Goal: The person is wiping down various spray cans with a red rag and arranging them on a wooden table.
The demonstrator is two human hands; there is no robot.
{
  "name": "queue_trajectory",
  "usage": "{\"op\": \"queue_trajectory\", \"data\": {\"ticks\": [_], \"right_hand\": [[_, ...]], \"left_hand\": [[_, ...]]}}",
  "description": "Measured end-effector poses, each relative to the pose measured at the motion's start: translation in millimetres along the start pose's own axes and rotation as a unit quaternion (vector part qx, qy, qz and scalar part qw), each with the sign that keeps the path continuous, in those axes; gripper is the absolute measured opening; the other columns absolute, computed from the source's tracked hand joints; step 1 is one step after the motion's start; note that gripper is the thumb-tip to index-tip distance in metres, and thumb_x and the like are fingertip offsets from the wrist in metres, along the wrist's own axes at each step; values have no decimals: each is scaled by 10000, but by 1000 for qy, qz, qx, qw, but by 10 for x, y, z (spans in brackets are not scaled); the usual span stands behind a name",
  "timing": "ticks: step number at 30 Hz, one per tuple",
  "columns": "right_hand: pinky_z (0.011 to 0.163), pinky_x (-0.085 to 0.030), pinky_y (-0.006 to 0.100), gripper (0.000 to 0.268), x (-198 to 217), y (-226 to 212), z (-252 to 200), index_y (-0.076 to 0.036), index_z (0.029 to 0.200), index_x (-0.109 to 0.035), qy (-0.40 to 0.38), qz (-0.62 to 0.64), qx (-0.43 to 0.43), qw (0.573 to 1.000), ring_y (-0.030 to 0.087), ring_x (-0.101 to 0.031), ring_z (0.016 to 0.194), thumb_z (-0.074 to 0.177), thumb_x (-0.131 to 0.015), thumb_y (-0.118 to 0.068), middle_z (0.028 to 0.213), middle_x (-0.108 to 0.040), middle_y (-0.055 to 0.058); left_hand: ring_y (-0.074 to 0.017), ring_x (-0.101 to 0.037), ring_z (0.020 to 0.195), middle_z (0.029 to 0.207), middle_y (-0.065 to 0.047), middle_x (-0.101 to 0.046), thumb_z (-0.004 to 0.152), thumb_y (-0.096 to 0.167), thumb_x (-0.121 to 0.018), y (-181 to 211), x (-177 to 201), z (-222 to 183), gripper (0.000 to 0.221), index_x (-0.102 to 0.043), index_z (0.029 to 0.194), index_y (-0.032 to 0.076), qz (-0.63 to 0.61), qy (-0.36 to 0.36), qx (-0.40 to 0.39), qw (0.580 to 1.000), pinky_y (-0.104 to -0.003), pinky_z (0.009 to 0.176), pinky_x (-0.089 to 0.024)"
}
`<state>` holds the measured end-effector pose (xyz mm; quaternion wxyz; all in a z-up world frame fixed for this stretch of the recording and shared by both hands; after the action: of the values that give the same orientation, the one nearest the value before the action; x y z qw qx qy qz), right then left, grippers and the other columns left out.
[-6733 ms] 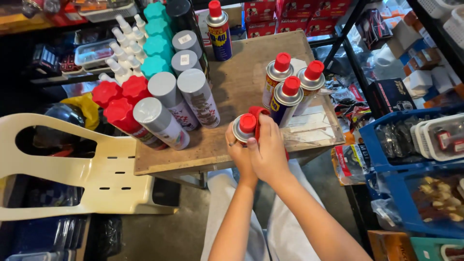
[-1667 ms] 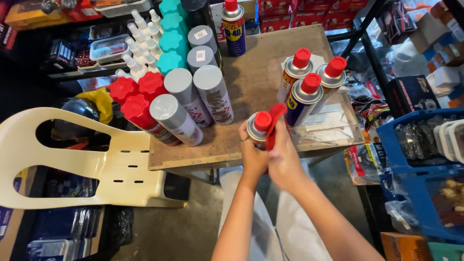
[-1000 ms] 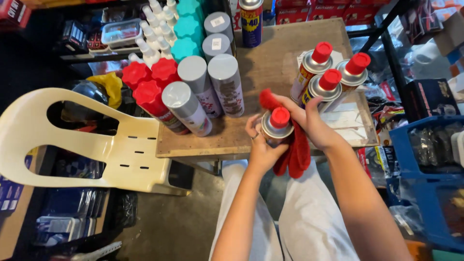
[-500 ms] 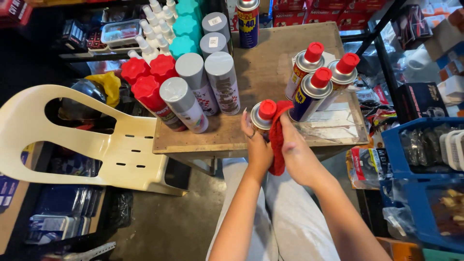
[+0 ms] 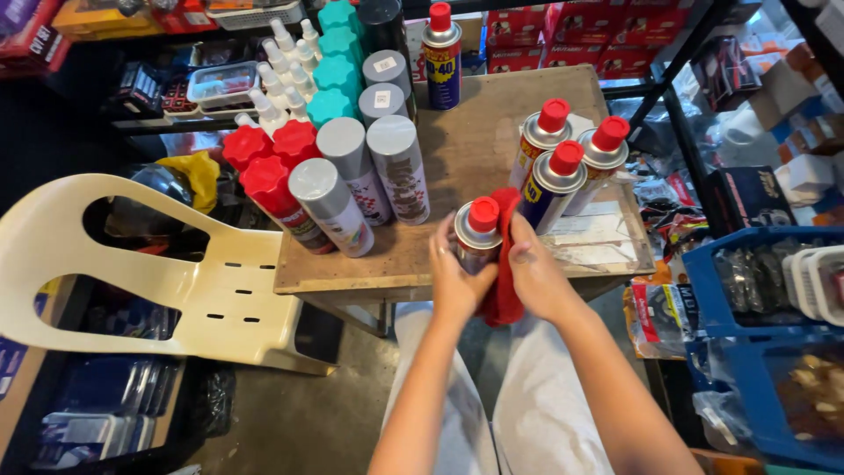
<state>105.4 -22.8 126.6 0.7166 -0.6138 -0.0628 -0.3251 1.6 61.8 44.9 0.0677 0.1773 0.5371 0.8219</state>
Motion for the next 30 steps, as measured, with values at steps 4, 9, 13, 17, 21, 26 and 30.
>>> {"op": "queue_trajectory", "data": {"ticks": [4,9,13,17,21,26,30], "right_hand": [[1186,-300,535,1076,-11,137,-17,-42,1577,-344,6,18,8,1000,446,-450,1377,875,5,-779,1490,-452,273],[1108,-368,534,988,-64,522,-45,-87,1533,-435,46,-30,21,998,434,-544,1169,919,-19,-740,1309,-537,208],[1137,-330,511,1000,-6,533,6,-118,1520,-446,44,-25,-22,998,415,-499,1183,897,-19,-774,1290,-514,173],[1126,-334,505,973,49,511,74,-189,1502,-491,33,-21,-40,998,381,-494,1185,885,-29,-782,1284,-520,128],[1115,-346,502,973,104,489,152,-193,1439,-563,28,-31,-40,998,385,-488,1179,892,-6,-772,1282,-526,135],[1124,-364,518,907,128,528,324,-172,1326,-637,17,-16,-28,999,410,-496,1230,948,-41,-743,1282,-546,151],[1113,-397,499,877,93,587,407,-199,1269,-688,9,14,-33,999,346,-547,1232,956,-67,-732,1269,-589,110]], "left_hand": [[-368,-576,1303,1311,-131,-633,463,90,-921,12,-285,118,1128,-410,1464,178,-85,0,78,993,-447,1134,-423],[-276,-615,1293,1245,-57,-718,399,68,-957,-186,-248,141,1205,-361,1429,257,-85,62,128,986,-392,1147,-438],[-357,-602,1292,1260,-128,-704,472,45,-929,-10,-229,176,1120,-361,1425,200,-96,55,106,988,-453,1138,-439],[-370,-629,1244,1218,-144,-707,520,92,-942,-94,-264,125,946,-461,1331,164,-86,64,98,989,-463,1087,-479],[-393,-651,1202,1162,-170,-714,557,106,-932,-141,-258,125,828,-505,1265,129,-84,65,108,988,-482,1048,-503],[-422,-648,1194,1142,-209,-710,581,73,-897,-76,-236,119,770,-520,1253,92,-121,56,99,986,-505,1028,-500],[-395,-657,1190,1139,-202,-708,583,72,-894,-87,-217,111,762,-525,1249,89,-126,54,103,985,-493,1020,-504]]}}
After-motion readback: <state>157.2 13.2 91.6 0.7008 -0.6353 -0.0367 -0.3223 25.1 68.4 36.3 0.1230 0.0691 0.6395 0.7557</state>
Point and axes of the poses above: each hand's wrist, its own z-axis towards the middle knuckle, its own x-axis out of the back of the hand, y = z × x, the point moved 8 cm from there along z, towards the middle knuckle
